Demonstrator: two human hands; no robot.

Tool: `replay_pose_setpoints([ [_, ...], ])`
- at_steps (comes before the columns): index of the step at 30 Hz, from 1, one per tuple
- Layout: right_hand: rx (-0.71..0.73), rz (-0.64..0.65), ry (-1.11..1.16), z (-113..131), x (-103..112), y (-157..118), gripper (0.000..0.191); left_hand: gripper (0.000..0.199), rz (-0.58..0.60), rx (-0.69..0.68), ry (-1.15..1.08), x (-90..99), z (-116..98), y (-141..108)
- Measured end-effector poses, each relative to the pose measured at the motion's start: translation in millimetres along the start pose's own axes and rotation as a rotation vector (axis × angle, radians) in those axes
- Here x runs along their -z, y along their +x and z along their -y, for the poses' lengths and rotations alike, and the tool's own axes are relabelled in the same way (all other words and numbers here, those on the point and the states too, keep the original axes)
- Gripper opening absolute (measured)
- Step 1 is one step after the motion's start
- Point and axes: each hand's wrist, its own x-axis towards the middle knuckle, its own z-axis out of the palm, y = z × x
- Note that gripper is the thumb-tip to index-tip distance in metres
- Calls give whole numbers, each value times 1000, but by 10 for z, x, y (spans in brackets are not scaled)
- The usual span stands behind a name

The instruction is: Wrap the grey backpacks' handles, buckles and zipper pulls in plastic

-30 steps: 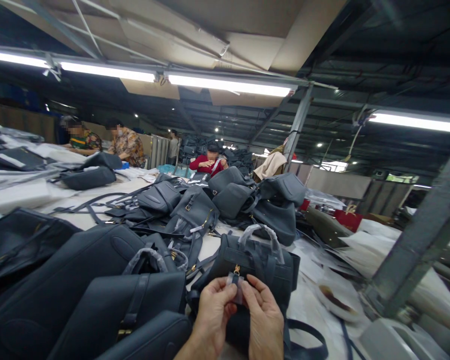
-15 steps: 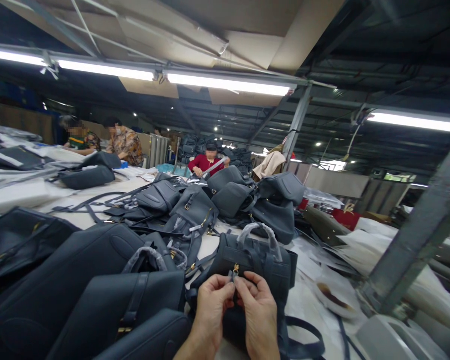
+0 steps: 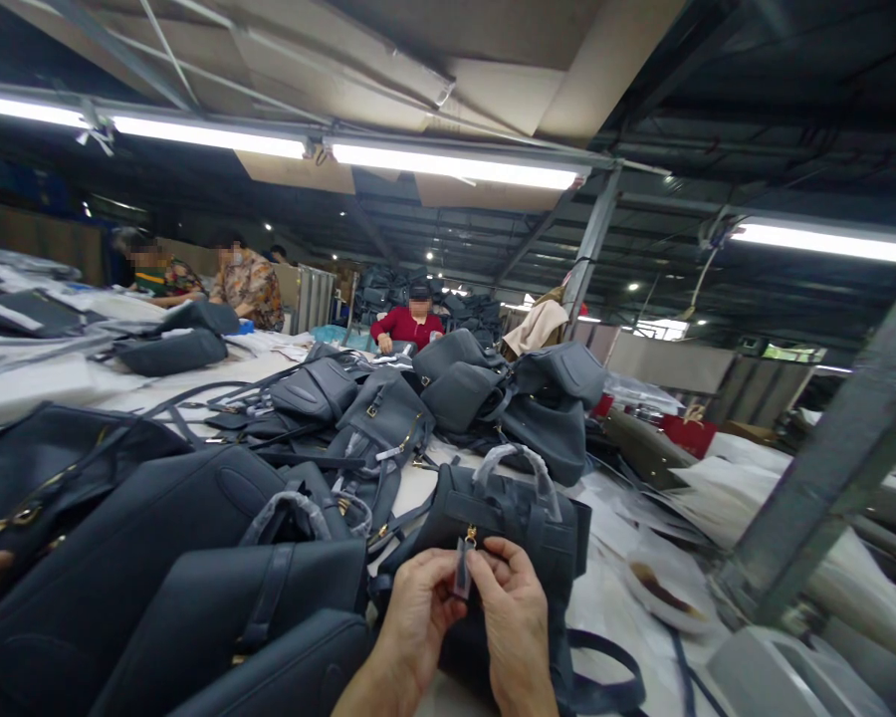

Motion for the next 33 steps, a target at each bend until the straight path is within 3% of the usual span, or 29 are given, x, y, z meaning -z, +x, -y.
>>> replay_pose_setpoints([
  [13,85,113,-17,-50,99,-23,44,56,38,58,201,75,45,34],
  [21,133,135,-58,-14,84,-47,43,56,54,117,190,50,-9,7],
  [27,28,89,18,0,67,-1,53,55,59,60,193,36,0,-4],
  [33,60,139,-22,-36,77,43,50,55,56,57,201,53,59,60],
])
